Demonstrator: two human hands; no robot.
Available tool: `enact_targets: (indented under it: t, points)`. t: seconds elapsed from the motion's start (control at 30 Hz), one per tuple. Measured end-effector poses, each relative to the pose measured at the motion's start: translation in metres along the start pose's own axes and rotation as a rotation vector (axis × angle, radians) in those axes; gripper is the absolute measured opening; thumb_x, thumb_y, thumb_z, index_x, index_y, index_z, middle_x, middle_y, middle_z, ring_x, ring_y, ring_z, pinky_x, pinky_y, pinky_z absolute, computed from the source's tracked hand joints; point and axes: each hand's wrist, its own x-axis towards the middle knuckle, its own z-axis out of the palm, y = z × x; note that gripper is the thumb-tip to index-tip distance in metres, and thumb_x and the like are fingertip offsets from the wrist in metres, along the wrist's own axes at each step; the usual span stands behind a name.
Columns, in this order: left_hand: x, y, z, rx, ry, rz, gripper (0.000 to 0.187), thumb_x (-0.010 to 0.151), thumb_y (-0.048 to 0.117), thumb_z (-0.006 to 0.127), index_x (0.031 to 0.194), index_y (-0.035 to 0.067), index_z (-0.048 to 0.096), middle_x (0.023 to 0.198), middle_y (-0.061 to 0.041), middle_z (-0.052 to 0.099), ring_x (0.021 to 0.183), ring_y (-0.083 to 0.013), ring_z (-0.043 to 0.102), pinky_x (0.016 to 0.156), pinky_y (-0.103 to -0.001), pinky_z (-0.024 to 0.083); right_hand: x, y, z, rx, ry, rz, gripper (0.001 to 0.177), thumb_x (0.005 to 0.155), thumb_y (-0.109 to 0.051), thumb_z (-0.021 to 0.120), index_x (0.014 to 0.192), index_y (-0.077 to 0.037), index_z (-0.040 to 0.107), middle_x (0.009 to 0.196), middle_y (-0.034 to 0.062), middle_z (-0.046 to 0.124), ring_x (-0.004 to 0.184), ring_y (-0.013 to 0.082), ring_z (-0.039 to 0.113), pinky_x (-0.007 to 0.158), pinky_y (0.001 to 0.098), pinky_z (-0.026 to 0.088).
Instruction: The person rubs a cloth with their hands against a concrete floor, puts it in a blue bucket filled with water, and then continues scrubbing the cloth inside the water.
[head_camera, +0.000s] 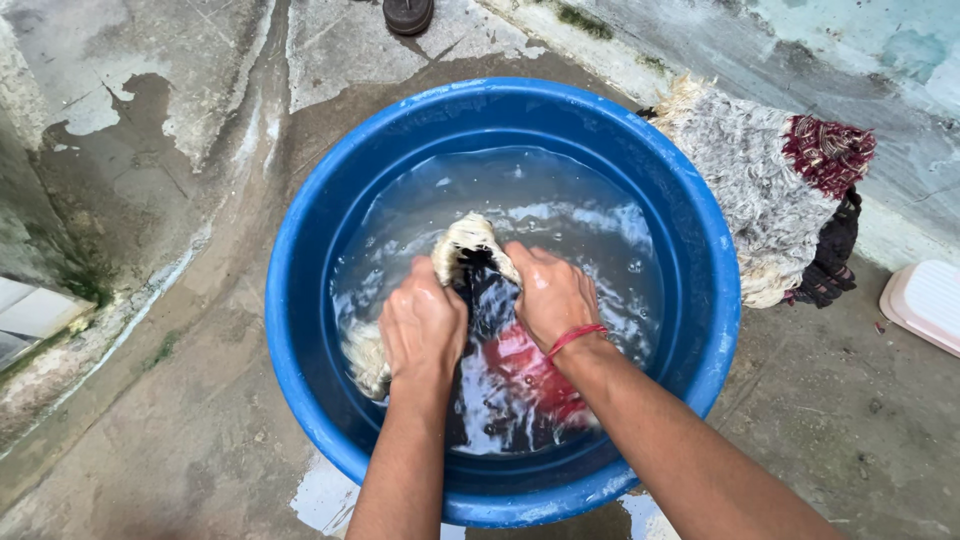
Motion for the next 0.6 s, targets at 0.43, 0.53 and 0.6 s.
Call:
enact_targets:
  t: [0.43,0.53,0.6]
  points:
    - [0.001,-0.02,0.033,0.191,-0.616,-0.088,0.097,0.076,0.039,0.086,0.149,0.003,0.033,0.126,-0.026,0.062,0.119,-0.0389,0.062,0.1,-0.044,0.053,0.009,0.024,0.0,-0.1,-0.67,0.359,0.087,0.061,-0.063,0.091,0.123,-0.007,0.068,0.121,0.0208,0.071,0.113,0.0359,0.069,0.1,0.0428,0.054]
    - [-0.002,-0.042,0.084,0.436,-0.716,0.029,0.055,0.093,0.029,0.069,0.139,0.006,0.052,0.136,-0.025,0.06,0.125,-0.0345,0.063,0.104,-0.042,0.053,-0.002,0.037,0.016,-0.168,-0.879,0.314,0.081,0.06,-0.06,0.09,0.115,-0.003,0.073,0.118,0.0207,0.072,0.11,0.0347,0.071,0.098,0.0422,0.056]
    - [-0.015,-0.052,0.102,0.455,-0.704,0.047,0.044,0.094,0.023,0.065,0.134,0.007,0.061,0.137,-0.022,0.064,0.125,-0.0332,0.065,0.104,-0.041,0.055,-0.008,0.041,0.03,-0.195,-0.97,0.258,0.075,0.062,-0.056,0.089,0.11,-0.001,0.076,0.115,0.0209,0.075,0.107,0.0347,0.074,0.097,0.0413,0.057]
